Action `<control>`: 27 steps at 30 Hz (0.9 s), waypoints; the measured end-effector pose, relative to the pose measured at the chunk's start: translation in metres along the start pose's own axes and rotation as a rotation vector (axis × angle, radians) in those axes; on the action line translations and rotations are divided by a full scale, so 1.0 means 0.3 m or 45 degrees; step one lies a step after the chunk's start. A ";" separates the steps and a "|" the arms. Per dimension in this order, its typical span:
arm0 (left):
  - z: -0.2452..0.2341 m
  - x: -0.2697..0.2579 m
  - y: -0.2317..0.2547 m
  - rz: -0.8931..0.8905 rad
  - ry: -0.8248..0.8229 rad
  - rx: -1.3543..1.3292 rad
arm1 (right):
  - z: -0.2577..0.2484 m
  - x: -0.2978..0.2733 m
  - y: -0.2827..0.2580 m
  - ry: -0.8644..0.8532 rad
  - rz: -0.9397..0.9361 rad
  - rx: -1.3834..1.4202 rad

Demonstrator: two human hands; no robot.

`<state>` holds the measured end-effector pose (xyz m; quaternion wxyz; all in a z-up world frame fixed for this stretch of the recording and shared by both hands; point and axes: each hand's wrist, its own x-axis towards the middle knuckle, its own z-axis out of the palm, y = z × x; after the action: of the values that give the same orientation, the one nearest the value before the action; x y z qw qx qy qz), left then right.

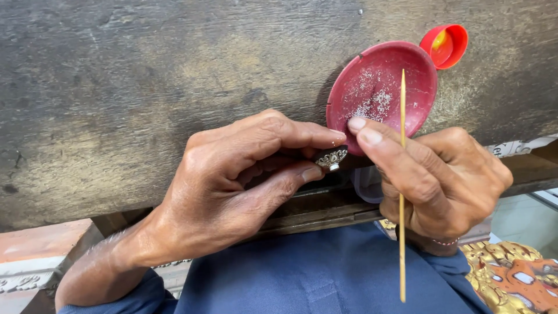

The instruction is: Applying tiny silver granules to a jewelry component using a thin wooden stick to create a decorative pattern.

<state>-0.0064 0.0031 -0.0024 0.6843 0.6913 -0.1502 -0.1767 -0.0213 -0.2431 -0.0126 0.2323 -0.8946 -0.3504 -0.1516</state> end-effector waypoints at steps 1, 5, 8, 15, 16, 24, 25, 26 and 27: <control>-0.001 0.000 0.000 0.001 0.001 -0.001 | -0.005 -0.002 0.002 -0.001 -0.001 0.000; -0.002 -0.001 -0.001 0.001 0.000 0.000 | -0.009 -0.016 -0.005 0.004 0.073 -0.119; -0.003 0.002 0.004 -0.013 -0.002 -0.006 | -0.007 -0.033 0.018 0.061 0.107 -0.104; 0.001 0.005 -0.002 -0.022 0.010 0.006 | -0.060 -0.135 0.158 -0.103 -0.074 0.430; 0.000 0.007 0.000 -0.022 0.010 0.006 | -0.033 -0.137 0.125 -0.103 -0.073 0.430; -0.002 0.008 0.001 -0.031 -0.008 0.010 | 0.030 -0.141 0.057 0.407 0.289 0.372; -0.003 0.007 0.000 -0.031 -0.009 0.011 | 0.032 -0.138 0.048 0.408 0.289 0.371; -0.004 0.007 0.000 -0.025 -0.013 0.017 | 0.035 -0.135 0.040 0.398 0.330 0.348; -0.003 0.007 -0.002 -0.019 -0.017 0.020 | 0.035 -0.133 0.031 0.387 0.374 0.323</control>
<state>-0.0040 0.0030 -0.0030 0.6764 0.6967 -0.1510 -0.1854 -0.0419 -0.2657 -0.0418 0.4122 -0.8666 -0.1938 -0.2038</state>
